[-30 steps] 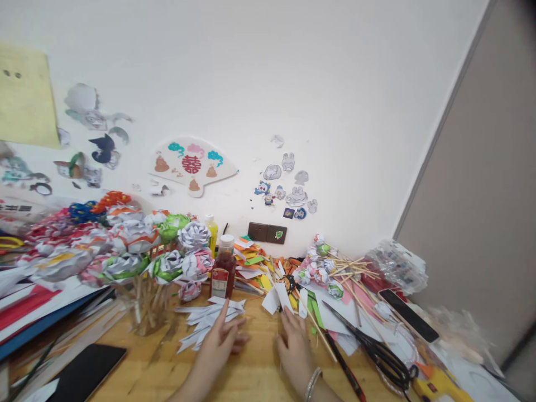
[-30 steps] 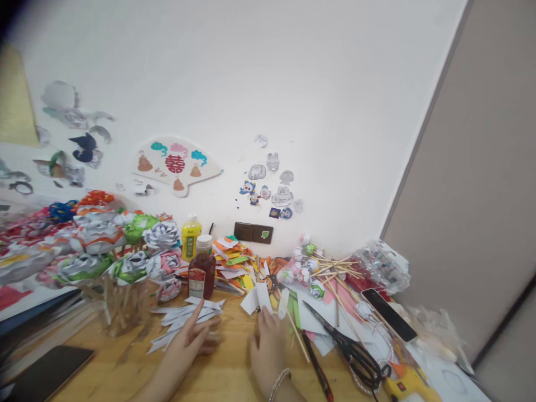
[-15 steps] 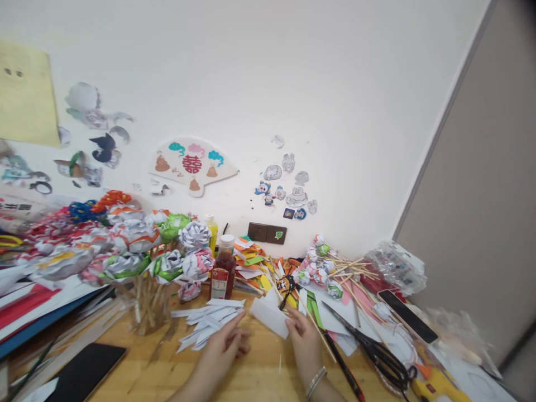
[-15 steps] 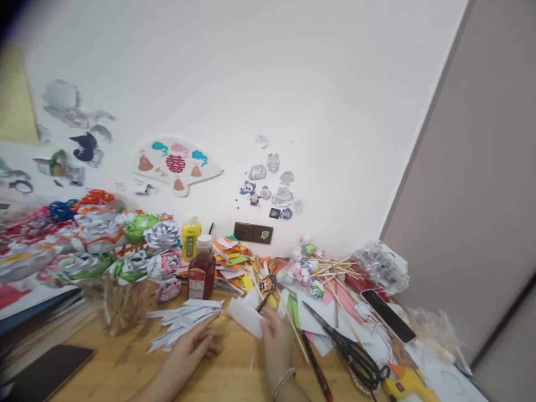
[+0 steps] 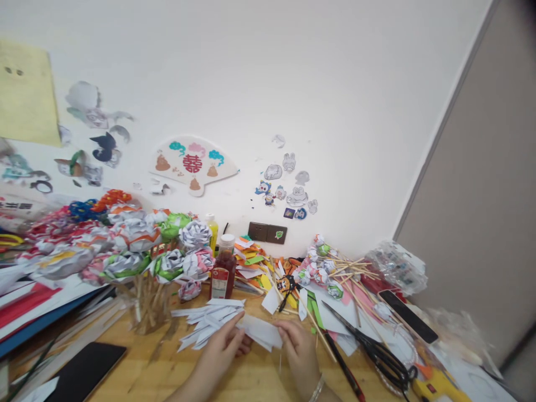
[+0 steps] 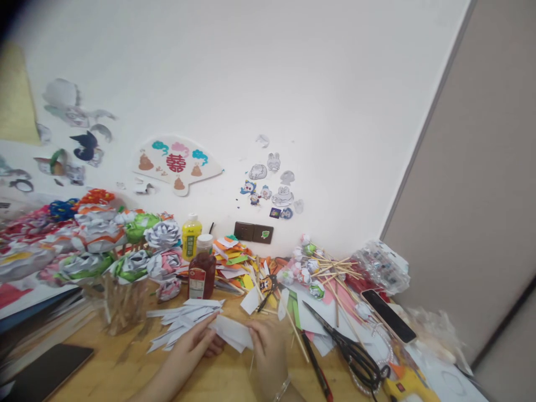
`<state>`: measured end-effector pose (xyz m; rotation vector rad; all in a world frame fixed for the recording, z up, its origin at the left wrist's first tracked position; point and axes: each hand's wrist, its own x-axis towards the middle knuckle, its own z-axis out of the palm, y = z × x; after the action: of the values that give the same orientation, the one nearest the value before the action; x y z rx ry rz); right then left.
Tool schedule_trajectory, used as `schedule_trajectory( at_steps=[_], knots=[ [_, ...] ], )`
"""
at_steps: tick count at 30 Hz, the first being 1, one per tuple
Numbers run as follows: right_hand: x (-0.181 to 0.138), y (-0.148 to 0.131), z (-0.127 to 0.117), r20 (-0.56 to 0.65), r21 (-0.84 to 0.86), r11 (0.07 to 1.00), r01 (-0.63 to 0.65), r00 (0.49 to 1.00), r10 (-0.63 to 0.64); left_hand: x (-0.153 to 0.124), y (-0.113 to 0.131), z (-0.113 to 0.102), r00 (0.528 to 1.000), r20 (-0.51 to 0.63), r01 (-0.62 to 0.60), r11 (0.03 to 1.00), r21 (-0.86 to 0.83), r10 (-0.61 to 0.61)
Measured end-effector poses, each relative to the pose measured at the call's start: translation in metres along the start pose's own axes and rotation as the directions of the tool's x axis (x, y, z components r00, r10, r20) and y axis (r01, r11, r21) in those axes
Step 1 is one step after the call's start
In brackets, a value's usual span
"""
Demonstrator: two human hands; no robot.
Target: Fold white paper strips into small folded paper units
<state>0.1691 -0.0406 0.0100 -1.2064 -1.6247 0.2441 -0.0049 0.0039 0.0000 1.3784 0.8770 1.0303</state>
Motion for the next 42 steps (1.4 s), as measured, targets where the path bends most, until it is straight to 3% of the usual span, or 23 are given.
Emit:
schedule_trajectory(
  at_steps=[2,4,7,10,12,14,19,23,28,31,35,38,42],
  knots=[
    [-0.001,-0.002,-0.002,-0.091,0.002,1.0,0.006,0.996,-0.005,0.0,0.001,0.003,0.998,0.038,0.053,0.998,-0.014,-0.053],
    [-0.003,-0.004,-0.003,-0.096,-0.011,0.999,0.032,0.995,-0.033,-0.001,0.002,0.007,0.98,0.136,0.154,0.987,-0.056,-0.145],
    [-0.005,-0.01,-0.001,0.058,-0.056,0.979,0.195,0.98,-0.192,-0.004,0.003,0.015,0.945,0.243,0.265,0.948,-0.178,-0.219],
    [-0.006,-0.017,0.0,0.22,-0.069,0.898,0.434,0.885,-0.41,-0.011,0.009,0.02,0.947,0.261,0.268,0.909,-0.32,-0.188],
    [-0.005,-0.022,0.0,0.254,-0.074,0.853,0.517,0.837,-0.485,-0.016,0.015,0.02,0.949,0.283,0.25,0.882,-0.399,-0.141],
    [-0.004,-0.024,0.0,0.26,-0.074,0.847,0.526,0.83,-0.493,-0.018,0.02,0.02,0.952,0.286,0.233,0.865,-0.444,-0.109],
    [-0.008,-0.02,0.001,0.205,-0.011,0.941,0.338,0.922,-0.329,-0.013,0.017,0.018,0.97,0.208,0.186,0.937,-0.295,-0.127],
    [-0.015,-0.011,0.003,0.179,-0.001,0.946,0.323,0.931,-0.317,-0.007,0.009,0.018,0.975,0.147,0.199,0.948,-0.248,-0.167],
    [-0.018,-0.01,0.011,0.003,0.046,0.963,0.266,0.964,-0.266,-0.011,0.014,0.017,0.971,0.103,0.237,0.934,-0.268,-0.216],
    [-0.014,-0.012,0.018,0.084,0.297,0.948,0.113,0.986,-0.144,-0.018,0.02,0.02,0.953,0.211,0.27,0.923,-0.273,-0.217],
    [-0.01,-0.015,0.024,0.265,0.638,0.762,-0.112,0.961,-0.081,-0.023,0.024,0.024,0.912,0.359,0.287,0.934,-0.215,-0.198],
    [-0.01,-0.013,0.026,0.293,0.685,0.704,-0.188,0.956,-0.03,-0.022,0.021,0.024,0.901,0.392,0.273,0.946,-0.176,-0.188],
    [-0.015,-0.003,0.032,0.352,0.662,0.698,-0.274,0.936,0.034,-0.02,0.015,0.023,0.888,0.431,0.246,0.958,-0.146,-0.162]
  ],
)
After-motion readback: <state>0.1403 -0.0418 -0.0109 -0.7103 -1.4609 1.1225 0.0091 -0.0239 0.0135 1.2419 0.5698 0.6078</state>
